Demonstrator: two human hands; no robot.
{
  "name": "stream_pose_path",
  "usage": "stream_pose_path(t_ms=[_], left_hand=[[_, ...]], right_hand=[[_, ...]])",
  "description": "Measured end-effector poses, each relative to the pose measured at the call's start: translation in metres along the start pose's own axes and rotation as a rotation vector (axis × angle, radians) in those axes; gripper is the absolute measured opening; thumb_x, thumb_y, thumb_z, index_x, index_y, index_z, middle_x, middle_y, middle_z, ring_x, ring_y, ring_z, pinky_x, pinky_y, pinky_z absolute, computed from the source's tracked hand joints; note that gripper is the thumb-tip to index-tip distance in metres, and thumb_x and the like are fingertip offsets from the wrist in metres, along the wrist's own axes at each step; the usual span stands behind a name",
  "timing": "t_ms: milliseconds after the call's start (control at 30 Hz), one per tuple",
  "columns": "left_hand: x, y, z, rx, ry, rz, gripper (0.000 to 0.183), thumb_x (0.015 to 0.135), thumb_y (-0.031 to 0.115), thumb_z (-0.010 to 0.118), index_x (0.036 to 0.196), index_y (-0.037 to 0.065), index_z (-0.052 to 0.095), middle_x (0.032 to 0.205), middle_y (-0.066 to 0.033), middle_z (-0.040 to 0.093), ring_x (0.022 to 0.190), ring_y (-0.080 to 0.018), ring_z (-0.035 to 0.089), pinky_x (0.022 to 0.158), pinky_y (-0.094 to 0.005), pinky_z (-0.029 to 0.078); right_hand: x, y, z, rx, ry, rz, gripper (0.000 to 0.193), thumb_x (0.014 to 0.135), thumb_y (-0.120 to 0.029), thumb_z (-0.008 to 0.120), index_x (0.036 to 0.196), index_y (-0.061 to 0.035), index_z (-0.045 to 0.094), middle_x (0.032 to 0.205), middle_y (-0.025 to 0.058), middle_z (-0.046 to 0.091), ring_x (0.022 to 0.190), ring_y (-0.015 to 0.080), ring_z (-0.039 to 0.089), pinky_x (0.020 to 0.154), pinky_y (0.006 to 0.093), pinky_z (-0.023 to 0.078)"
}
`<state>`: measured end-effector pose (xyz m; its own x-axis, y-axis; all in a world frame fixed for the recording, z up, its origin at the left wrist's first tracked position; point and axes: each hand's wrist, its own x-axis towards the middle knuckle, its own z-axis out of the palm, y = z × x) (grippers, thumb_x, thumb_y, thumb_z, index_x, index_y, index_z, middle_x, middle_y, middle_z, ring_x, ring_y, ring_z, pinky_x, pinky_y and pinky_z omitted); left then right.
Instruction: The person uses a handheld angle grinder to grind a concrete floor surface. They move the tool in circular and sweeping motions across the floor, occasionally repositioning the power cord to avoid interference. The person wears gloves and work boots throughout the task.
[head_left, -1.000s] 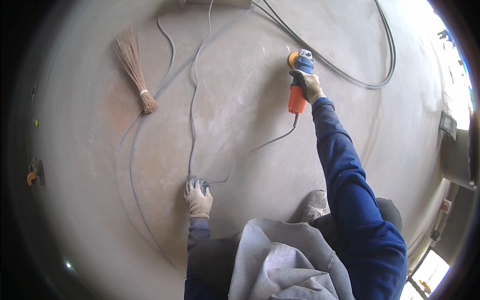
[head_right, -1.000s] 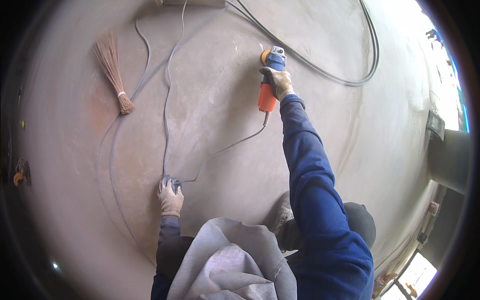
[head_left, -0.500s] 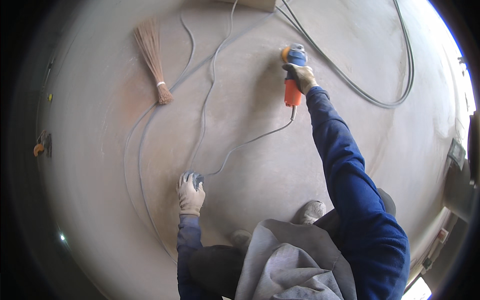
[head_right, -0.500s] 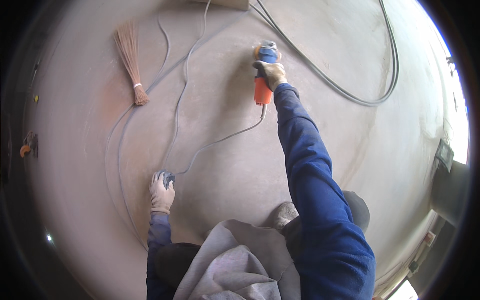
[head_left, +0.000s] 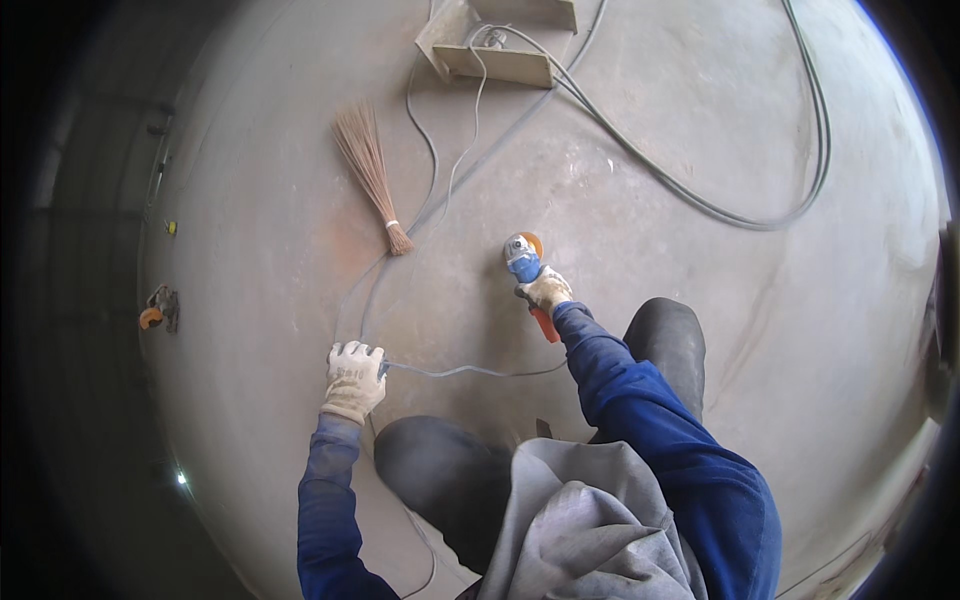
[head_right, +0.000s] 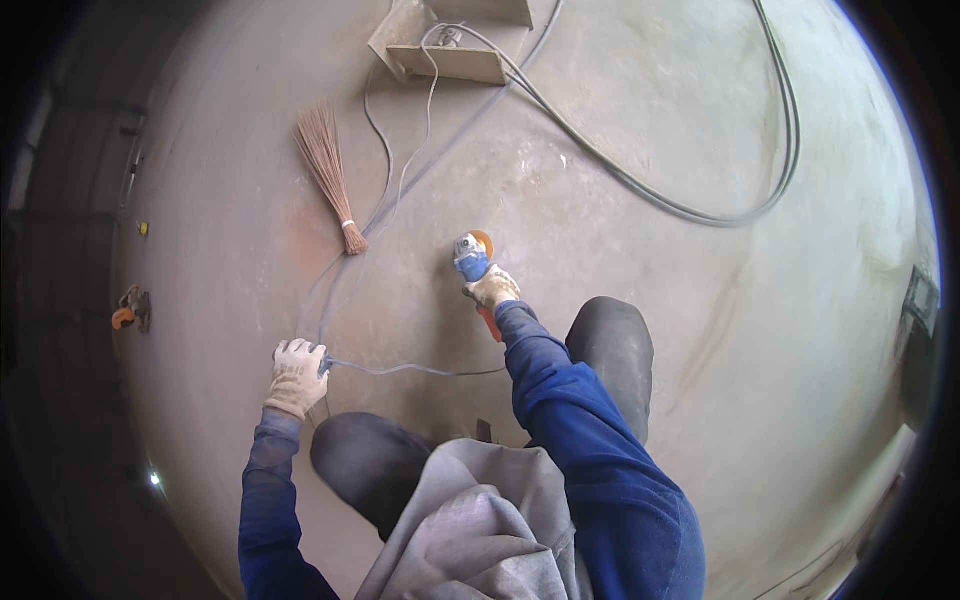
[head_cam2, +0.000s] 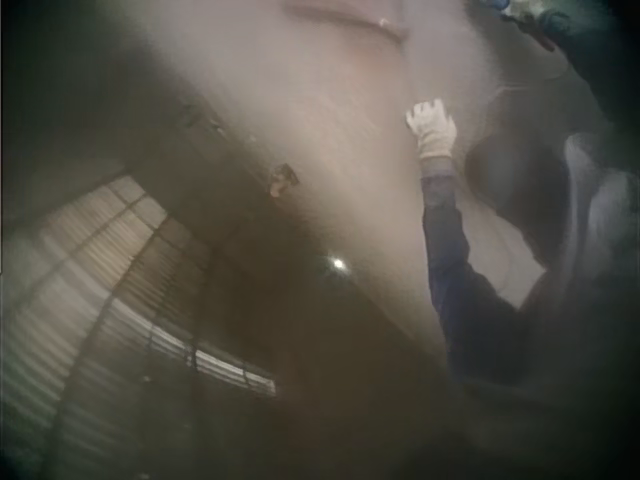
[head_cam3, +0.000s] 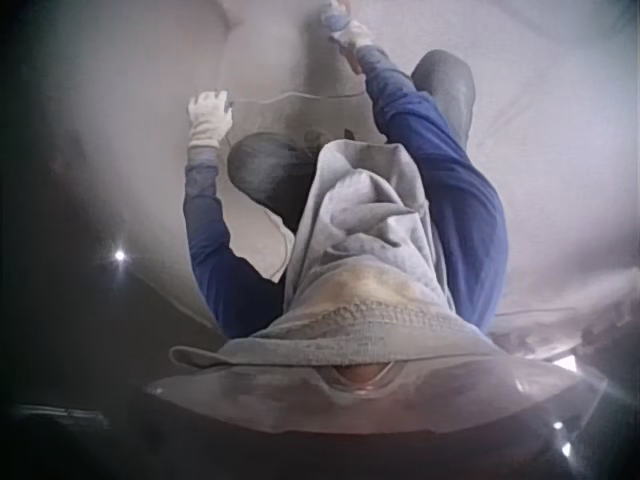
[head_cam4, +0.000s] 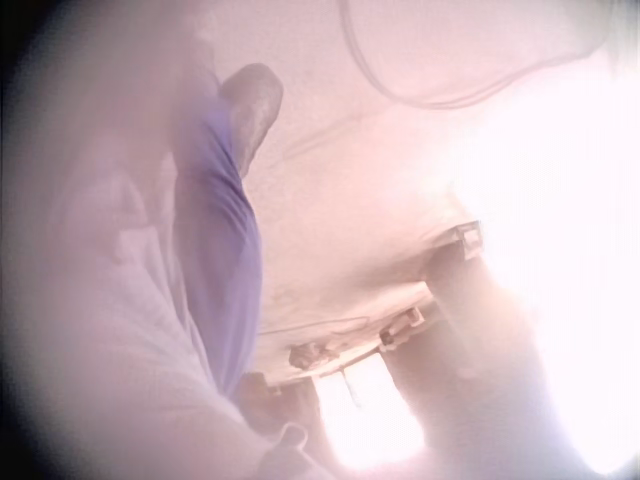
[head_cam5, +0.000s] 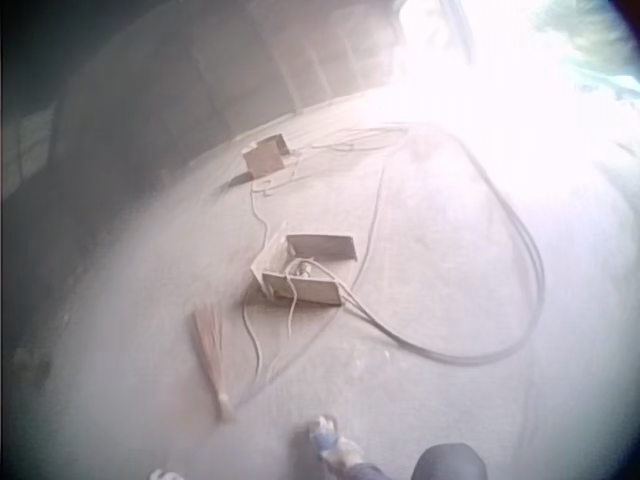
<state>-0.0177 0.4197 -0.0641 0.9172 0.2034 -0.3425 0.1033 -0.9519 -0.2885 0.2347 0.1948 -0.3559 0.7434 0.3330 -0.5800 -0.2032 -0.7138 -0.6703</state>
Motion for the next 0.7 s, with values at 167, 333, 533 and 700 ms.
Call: stream_pose_path(t_ms=[167, 333, 533, 700], left_hand=[[0.013, 0.018, 0.049, -0.176, 0.023, -0.104, 0.035, 0.083, 0.028, 0.081, 0.114, 0.011, 0.075, 0.11, -0.0106, 0.075, 0.119, -0.0325, 0.066, 0.108, -0.0519, 0.044], [0.048, 0.044, 0.136, -0.498, 0.007, -0.245, 0.047, 0.082, 0.028, 0.08, 0.124, 0.007, 0.074, 0.125, -0.0169, 0.073, 0.127, -0.0357, 0.063, 0.113, -0.0531, 0.043], [0.076, 0.025, 0.219, -0.647, -0.013, -0.264, 0.048, 0.081, 0.03, 0.08, 0.123, 0.006, 0.073, 0.123, -0.0176, 0.073, 0.126, -0.0393, 0.063, 0.113, -0.0543, 0.044], [0.135, -0.017, 0.2, -0.601, -0.012, -0.175, 0.049, 0.082, 0.027, 0.082, 0.125, 0.005, 0.072, 0.124, -0.0172, 0.073, 0.126, -0.0387, 0.062, 0.113, -0.0542, 0.043]], right_hand=[[0.053, -0.001, -0.04, 0.288, -0.018, -0.055, 0.037, 0.08, -0.032, 0.087, 0.099, -0.0015, 0.076, 0.077, 0.0116, 0.077, 0.062, 0.0246, 0.076, 0.064, 0.039, 0.062], [0.123, 0.014, -0.112, 0.467, 0.248, -0.049, 0.038, 0.081, -0.027, 0.089, 0.096, 0.004, 0.072, 0.074, 0.0135, 0.073, 0.058, 0.0255, 0.073, 0.056, 0.0407, 0.062], [0.111, 0.02, -0.095, 0.455, 0.224, -0.033, 0.039, 0.082, -0.024, 0.09, 0.101, 0.0035, 0.07, 0.077, 0.0107, 0.071, 0.058, 0.0226, 0.07, 0.055, 0.0389, 0.061], [0.121, 0.015, -0.107, 0.51, 0.273, 0.03, 0.042, 0.082, -0.026, 0.09, 0.105, 0.0024, 0.069, 0.081, 0.0093, 0.072, 0.059, 0.0213, 0.071, 0.057, 0.0376, 0.061]])
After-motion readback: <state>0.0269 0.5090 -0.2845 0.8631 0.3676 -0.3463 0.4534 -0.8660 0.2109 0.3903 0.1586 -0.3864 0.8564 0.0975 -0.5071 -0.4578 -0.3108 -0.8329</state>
